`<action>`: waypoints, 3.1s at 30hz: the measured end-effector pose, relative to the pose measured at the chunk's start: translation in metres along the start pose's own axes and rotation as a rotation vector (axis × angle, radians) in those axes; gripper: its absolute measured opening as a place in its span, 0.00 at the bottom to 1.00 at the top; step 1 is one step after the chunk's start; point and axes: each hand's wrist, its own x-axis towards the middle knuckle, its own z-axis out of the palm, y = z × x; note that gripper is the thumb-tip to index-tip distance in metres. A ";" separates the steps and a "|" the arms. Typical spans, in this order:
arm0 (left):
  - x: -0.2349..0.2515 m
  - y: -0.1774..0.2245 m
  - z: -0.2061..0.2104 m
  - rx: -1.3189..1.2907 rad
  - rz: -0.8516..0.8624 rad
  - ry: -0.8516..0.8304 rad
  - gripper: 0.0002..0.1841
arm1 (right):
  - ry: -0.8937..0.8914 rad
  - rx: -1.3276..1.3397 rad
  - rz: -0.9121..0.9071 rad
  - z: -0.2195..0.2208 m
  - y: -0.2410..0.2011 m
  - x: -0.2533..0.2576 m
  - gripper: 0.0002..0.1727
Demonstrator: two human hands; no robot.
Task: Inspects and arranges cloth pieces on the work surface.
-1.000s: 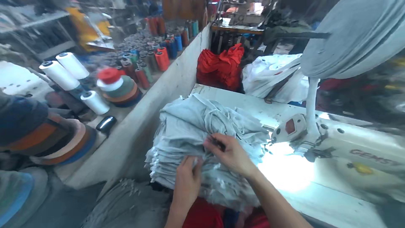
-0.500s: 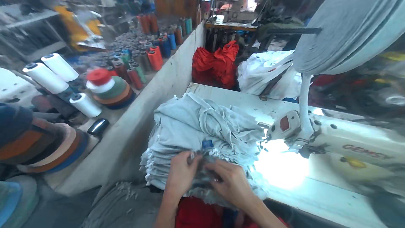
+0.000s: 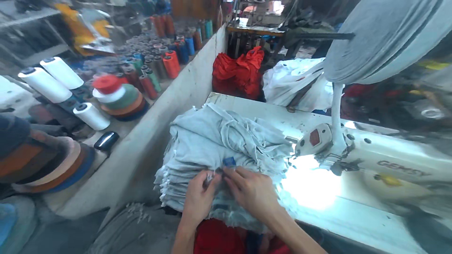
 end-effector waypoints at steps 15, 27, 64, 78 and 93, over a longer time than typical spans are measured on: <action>-0.018 -0.012 0.001 0.166 0.186 0.272 0.09 | 0.041 0.082 -0.100 0.005 0.008 0.019 0.16; -0.011 0.020 0.015 0.553 0.210 0.311 0.20 | 0.055 0.364 0.173 0.005 0.022 -0.009 0.22; -0.008 0.005 -0.011 0.482 0.217 0.257 0.11 | -0.053 0.088 -0.042 -0.006 0.001 0.000 0.20; -0.031 0.031 -0.016 0.139 0.334 0.094 0.11 | 0.048 0.379 0.084 -0.011 0.013 -0.036 0.19; 0.024 0.044 0.048 0.637 0.342 0.013 0.11 | 0.123 0.355 0.331 -0.018 0.041 -0.082 0.21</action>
